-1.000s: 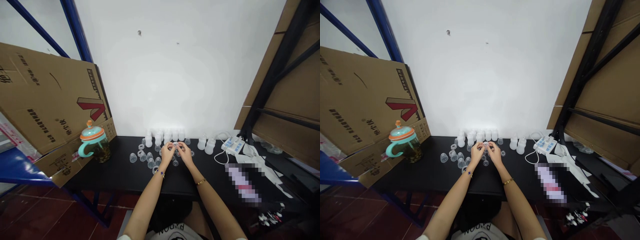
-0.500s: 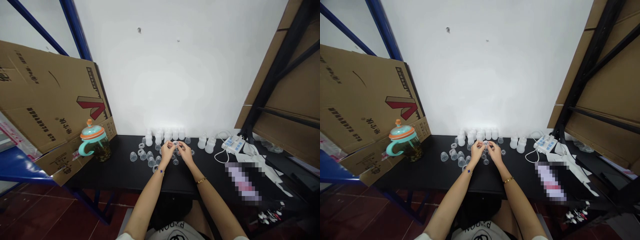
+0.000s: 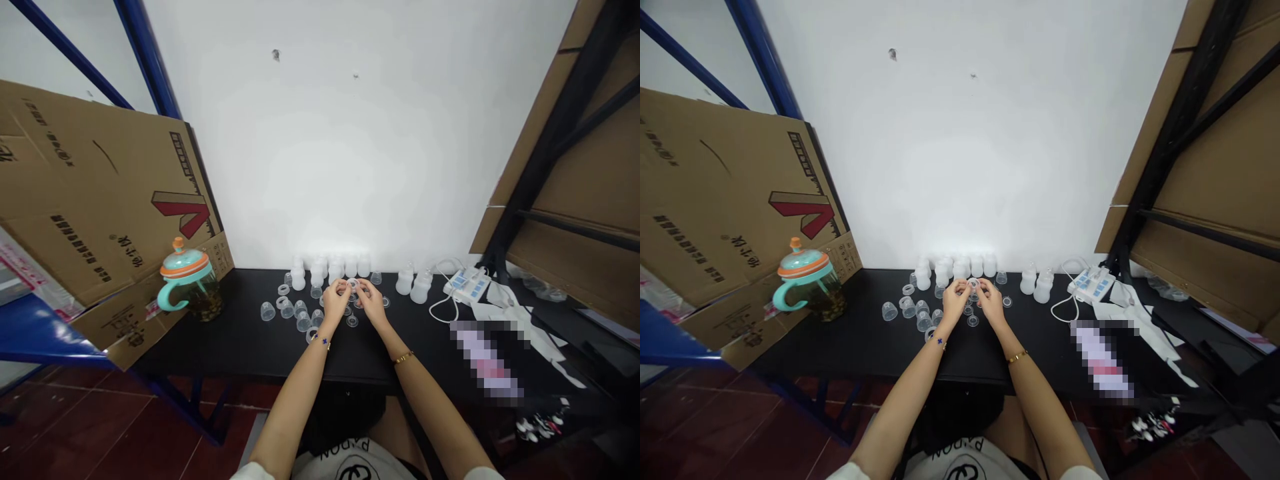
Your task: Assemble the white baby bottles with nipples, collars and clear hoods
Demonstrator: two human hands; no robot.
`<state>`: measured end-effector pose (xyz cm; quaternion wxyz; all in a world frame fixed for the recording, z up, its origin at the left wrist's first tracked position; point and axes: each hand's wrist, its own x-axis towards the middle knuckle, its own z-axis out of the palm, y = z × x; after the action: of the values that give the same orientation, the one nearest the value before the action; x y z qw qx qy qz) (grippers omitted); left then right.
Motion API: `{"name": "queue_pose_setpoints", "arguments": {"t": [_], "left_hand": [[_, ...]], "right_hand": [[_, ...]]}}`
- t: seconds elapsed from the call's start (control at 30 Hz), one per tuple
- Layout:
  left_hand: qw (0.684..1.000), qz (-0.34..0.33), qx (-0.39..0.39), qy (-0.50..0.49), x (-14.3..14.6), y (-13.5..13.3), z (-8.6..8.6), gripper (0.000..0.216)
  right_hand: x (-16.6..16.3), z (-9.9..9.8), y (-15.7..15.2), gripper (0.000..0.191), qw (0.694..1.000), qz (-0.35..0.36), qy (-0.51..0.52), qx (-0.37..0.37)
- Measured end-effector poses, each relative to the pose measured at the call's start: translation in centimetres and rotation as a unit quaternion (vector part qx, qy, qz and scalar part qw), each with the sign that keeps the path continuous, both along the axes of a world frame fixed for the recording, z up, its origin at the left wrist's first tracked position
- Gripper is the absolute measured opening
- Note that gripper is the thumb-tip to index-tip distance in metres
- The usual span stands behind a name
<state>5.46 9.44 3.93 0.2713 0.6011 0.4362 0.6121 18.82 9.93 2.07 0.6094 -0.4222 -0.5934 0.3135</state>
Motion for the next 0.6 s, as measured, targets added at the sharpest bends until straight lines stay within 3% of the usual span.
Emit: {"name": "queue_pose_setpoints", "arguments": {"t": [0.6], "left_hand": [[0.999, 0.013, 0.002, 0.035, 0.10, 0.55, -0.59, 0.019]], "right_hand": [[-0.01, -0.38, 0.41, 0.043, 1.000, -0.006, -0.002, 0.006]]}}
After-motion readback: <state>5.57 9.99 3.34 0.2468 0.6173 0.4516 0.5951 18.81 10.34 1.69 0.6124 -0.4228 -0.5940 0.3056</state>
